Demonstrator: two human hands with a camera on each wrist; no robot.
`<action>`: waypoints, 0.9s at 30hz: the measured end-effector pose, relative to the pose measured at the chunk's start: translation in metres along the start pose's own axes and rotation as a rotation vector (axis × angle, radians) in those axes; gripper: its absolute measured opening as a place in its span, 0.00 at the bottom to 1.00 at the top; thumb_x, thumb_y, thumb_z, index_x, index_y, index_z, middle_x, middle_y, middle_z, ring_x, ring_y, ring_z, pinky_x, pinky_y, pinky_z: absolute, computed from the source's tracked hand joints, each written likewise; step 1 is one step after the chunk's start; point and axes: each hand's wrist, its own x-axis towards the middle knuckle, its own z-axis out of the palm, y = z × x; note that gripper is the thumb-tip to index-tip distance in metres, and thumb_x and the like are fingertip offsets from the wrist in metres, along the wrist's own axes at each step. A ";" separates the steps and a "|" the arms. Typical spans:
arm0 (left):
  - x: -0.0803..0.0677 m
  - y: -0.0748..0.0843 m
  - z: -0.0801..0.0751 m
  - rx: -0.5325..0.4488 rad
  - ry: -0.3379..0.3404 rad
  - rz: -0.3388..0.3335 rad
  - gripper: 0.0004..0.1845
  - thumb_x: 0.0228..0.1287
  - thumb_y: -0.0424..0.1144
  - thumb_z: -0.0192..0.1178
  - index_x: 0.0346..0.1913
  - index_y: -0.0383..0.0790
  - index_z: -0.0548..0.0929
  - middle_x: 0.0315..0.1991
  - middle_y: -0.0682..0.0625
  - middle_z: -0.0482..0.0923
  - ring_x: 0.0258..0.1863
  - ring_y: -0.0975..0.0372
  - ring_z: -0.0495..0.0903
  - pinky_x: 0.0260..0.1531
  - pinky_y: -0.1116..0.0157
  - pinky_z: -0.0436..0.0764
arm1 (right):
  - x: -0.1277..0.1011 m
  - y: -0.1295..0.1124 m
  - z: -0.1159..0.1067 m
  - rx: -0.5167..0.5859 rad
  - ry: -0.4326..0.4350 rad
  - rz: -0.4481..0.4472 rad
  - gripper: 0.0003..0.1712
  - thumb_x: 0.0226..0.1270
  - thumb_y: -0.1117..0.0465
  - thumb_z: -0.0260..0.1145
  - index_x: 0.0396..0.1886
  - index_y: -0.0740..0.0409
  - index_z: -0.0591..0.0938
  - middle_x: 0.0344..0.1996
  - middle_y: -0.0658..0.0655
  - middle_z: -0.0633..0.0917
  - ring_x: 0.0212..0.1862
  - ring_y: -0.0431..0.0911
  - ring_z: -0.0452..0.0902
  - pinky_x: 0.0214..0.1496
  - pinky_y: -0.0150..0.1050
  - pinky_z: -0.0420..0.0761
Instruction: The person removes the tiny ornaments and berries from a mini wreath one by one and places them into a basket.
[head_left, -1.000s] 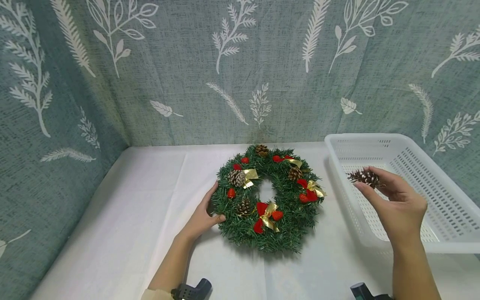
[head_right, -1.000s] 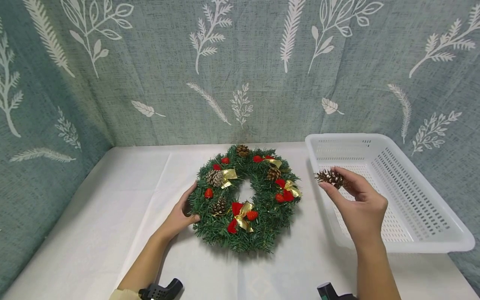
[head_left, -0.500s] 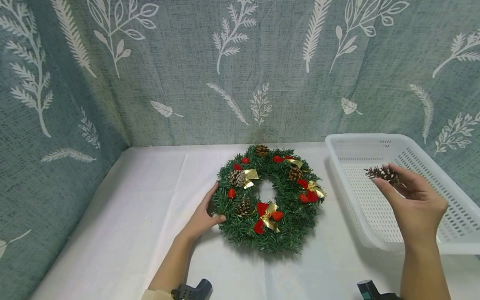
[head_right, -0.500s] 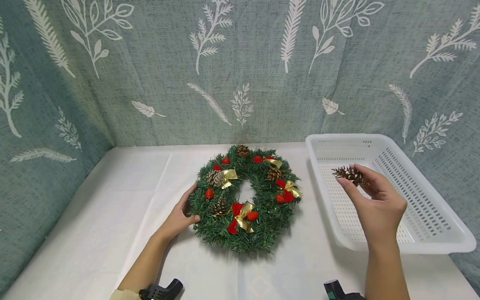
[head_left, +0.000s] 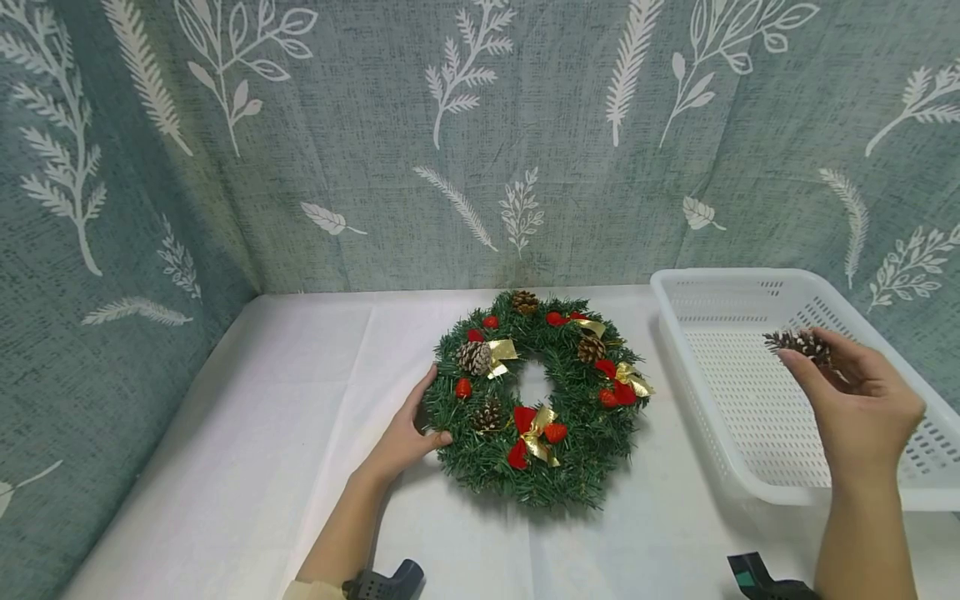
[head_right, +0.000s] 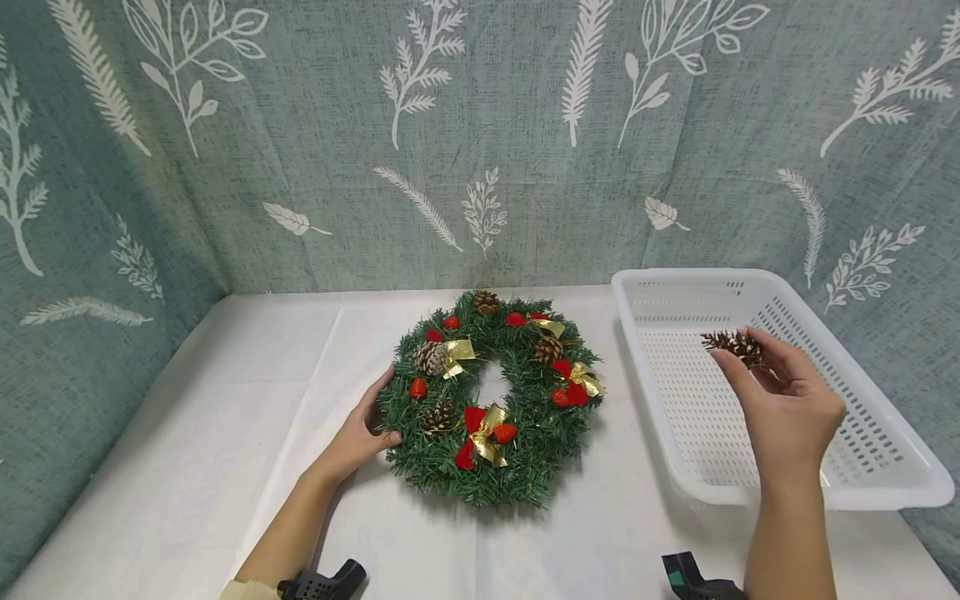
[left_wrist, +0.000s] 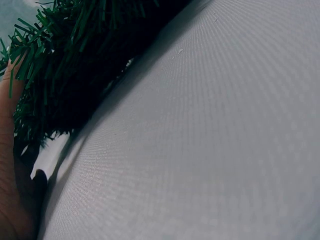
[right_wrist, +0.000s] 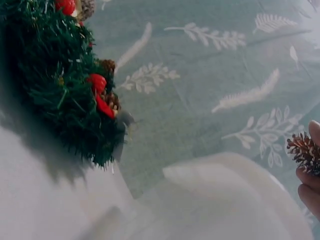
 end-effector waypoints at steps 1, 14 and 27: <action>0.001 -0.003 0.000 0.001 0.001 0.001 0.62 0.44 0.70 0.63 0.75 0.40 0.46 0.75 0.40 0.41 0.73 0.40 0.40 0.64 0.34 0.44 | 0.001 0.001 -0.001 -0.016 0.010 0.026 0.20 0.50 0.75 0.72 0.46 0.70 0.83 0.34 0.33 0.83 0.38 0.27 0.80 0.45 0.17 0.76; 0.007 -0.034 0.001 0.009 0.013 0.009 0.59 0.42 0.70 0.64 0.76 0.57 0.46 0.76 0.50 0.41 0.74 0.45 0.40 0.65 0.35 0.44 | 0.005 0.012 -0.008 -0.112 0.055 0.198 0.21 0.54 0.68 0.72 0.50 0.59 0.84 0.38 0.36 0.82 0.41 0.26 0.79 0.46 0.18 0.75; 0.000 -0.002 0.001 -0.009 0.003 -0.002 0.62 0.45 0.69 0.65 0.75 0.40 0.47 0.76 0.42 0.42 0.73 0.41 0.40 0.65 0.35 0.44 | 0.008 0.028 -0.014 -0.114 0.063 0.335 0.23 0.56 0.63 0.72 0.53 0.57 0.82 0.37 0.31 0.79 0.40 0.24 0.76 0.43 0.14 0.73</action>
